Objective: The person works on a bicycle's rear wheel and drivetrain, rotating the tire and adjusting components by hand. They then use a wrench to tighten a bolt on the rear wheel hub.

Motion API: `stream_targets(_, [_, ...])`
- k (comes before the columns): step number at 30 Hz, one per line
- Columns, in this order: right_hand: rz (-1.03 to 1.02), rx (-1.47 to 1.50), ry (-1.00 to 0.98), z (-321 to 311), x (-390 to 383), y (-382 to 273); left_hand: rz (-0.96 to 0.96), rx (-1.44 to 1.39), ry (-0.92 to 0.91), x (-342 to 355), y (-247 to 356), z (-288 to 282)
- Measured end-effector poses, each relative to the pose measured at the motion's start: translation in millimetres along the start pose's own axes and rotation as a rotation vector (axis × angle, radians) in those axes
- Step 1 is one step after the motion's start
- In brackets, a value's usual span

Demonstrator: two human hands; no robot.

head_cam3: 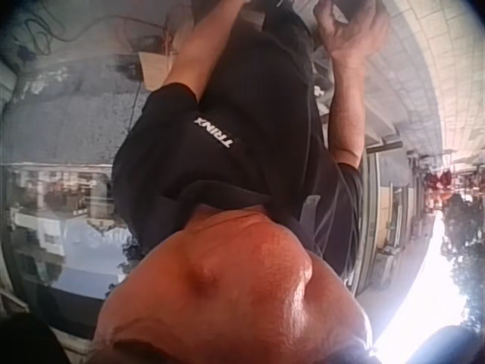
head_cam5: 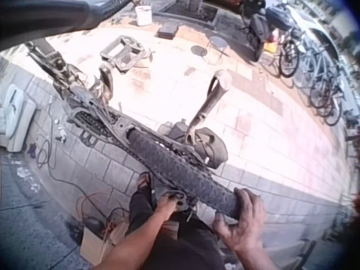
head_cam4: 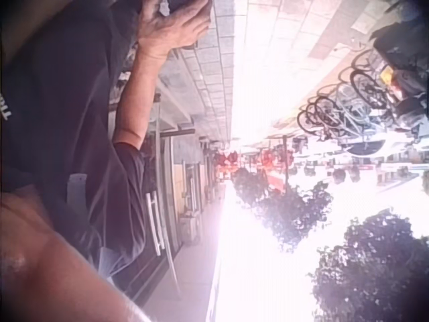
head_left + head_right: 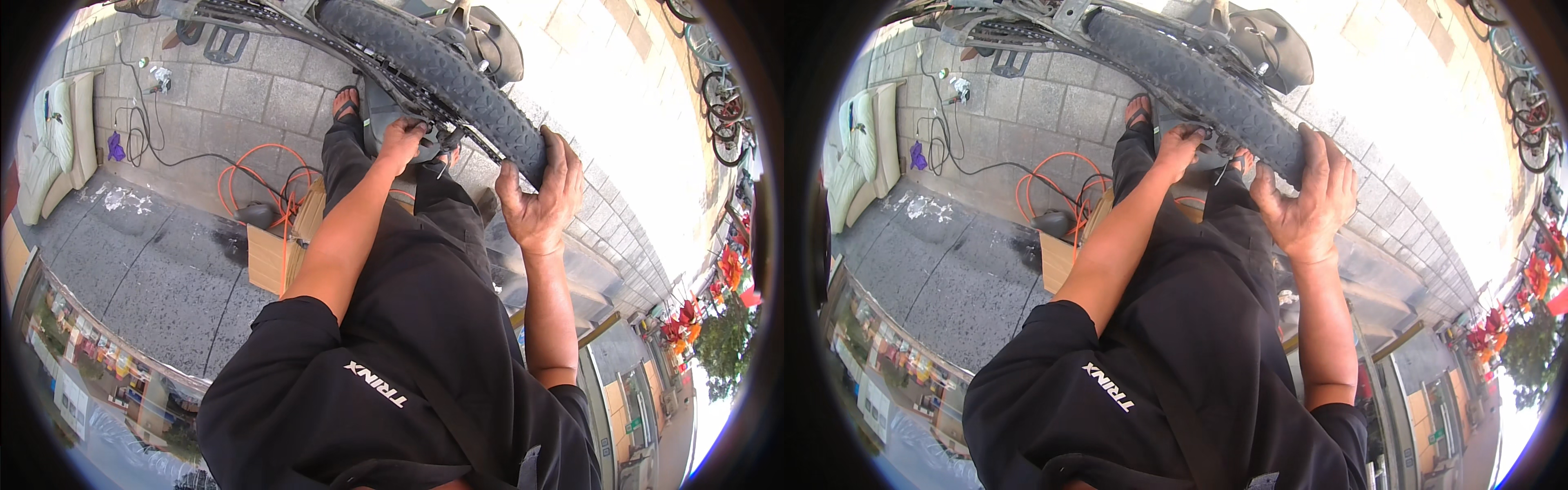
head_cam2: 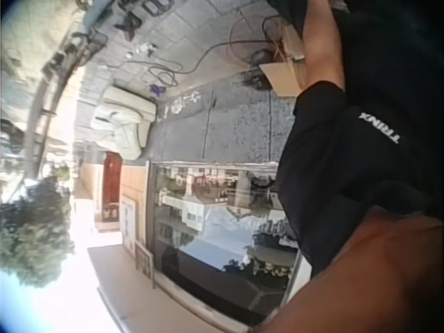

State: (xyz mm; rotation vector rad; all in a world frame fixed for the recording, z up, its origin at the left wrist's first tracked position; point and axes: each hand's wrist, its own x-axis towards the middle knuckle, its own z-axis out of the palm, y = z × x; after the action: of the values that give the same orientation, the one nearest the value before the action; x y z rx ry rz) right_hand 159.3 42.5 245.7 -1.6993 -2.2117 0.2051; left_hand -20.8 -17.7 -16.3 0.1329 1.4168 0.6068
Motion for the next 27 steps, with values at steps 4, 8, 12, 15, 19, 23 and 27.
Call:
stream_targets(4, [-0.004, -0.01, -0.004, -1, 1, -1, -0.077, 0.009, -0.082, -1, 1, -6])
stream_targets(8, [-0.017, -0.006, 0.009, 0, 1, -1, -0.136, 0.08, -0.164, 6, -3, -10])
stream_targets(12, [-0.007, -0.018, 0.002, 0, 2, -2, 0.022, 0.153, -0.086, 3, -4, -1])
stream_targets(15, [-0.012, -0.004, 0.006, 0, 3, -3, 0.159, 0.149, -0.005, 9, -14, 3])
stream_targets(19, [-0.001, -0.019, 0.008, 1, -1, 0, -0.169, -0.009, -0.067, -5, 7, 1])
stream_targets(23, [-0.007, -0.015, 0.007, 1, 1, -1, -0.208, 0.028, -0.126, 9, -5, -4])
stream_targets(27, [-0.005, -0.007, 0.008, 2, -1, 0, -0.084, -0.1, -0.032, -8, -17, 11])
